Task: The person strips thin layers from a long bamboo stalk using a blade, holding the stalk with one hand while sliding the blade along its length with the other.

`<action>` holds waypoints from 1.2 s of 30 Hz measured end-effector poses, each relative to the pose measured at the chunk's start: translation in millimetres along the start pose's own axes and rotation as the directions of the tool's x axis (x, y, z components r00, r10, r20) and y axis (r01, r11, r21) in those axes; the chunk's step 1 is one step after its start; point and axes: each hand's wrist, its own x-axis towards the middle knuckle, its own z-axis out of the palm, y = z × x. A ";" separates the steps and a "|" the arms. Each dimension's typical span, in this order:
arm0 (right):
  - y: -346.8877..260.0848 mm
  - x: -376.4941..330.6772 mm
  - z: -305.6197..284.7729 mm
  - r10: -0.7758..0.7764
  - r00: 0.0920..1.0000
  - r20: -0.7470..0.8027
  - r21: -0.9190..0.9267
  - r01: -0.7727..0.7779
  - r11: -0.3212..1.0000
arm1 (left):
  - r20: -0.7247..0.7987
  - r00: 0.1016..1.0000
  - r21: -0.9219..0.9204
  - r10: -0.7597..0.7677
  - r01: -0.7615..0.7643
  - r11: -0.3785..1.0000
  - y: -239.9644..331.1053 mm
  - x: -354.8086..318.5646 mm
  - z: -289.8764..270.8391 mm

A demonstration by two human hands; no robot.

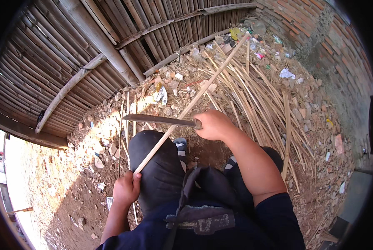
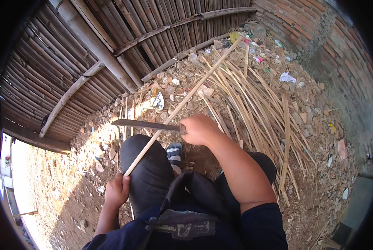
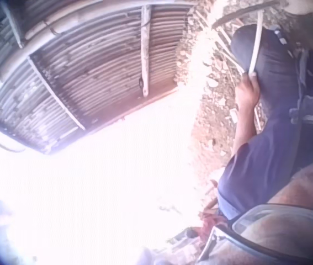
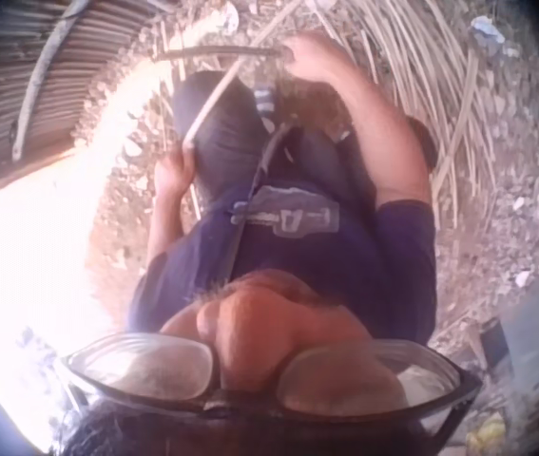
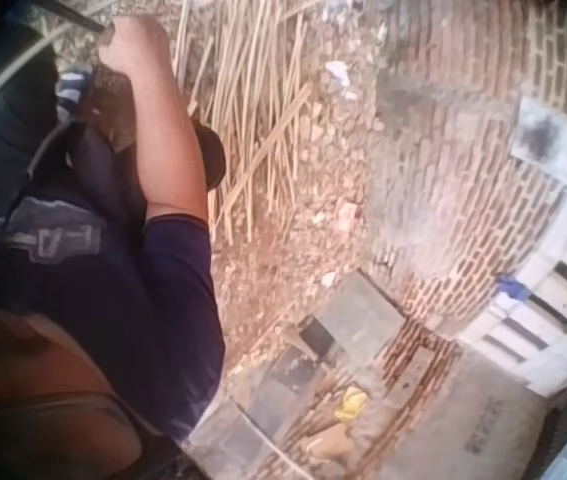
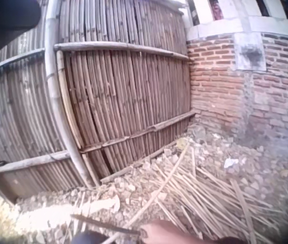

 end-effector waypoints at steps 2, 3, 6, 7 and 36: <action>-6.5 -2.8 1.1 -0.038 0.998 0.055 -0.070 0.042 0.997 | 0.003 1.000 -0.001 -0.003 0.003 1.000 -2.8 0.1 0.6; -0.2 -3.7 3.9 -0.104 0.994 0.014 -0.066 0.105 0.992 | -0.004 1.000 -0.013 0.013 -0.013 1.000 -5.7 0.5 1.9; 12.7 -5.6 -2.5 -0.131 0.991 -0.025 0.027 0.132 0.991 | -0.029 0.999 -0.039 0.029 -0.030 0.999 -9.6 1.1 8.0; 14.8 -5.4 -5.5 -0.091 0.996 -0.020 0.122 0.093 0.988 | -0.044 0.999 -0.051 0.030 -0.032 0.998 -10.0 0.8 8.7; 50.6 16.0 2.3 0.102 0.993 0.067 0.153 -0.111 0.982 | 0.012 0.999 0.018 -0.042 0.041 0.999 11.5 -4.8 4.6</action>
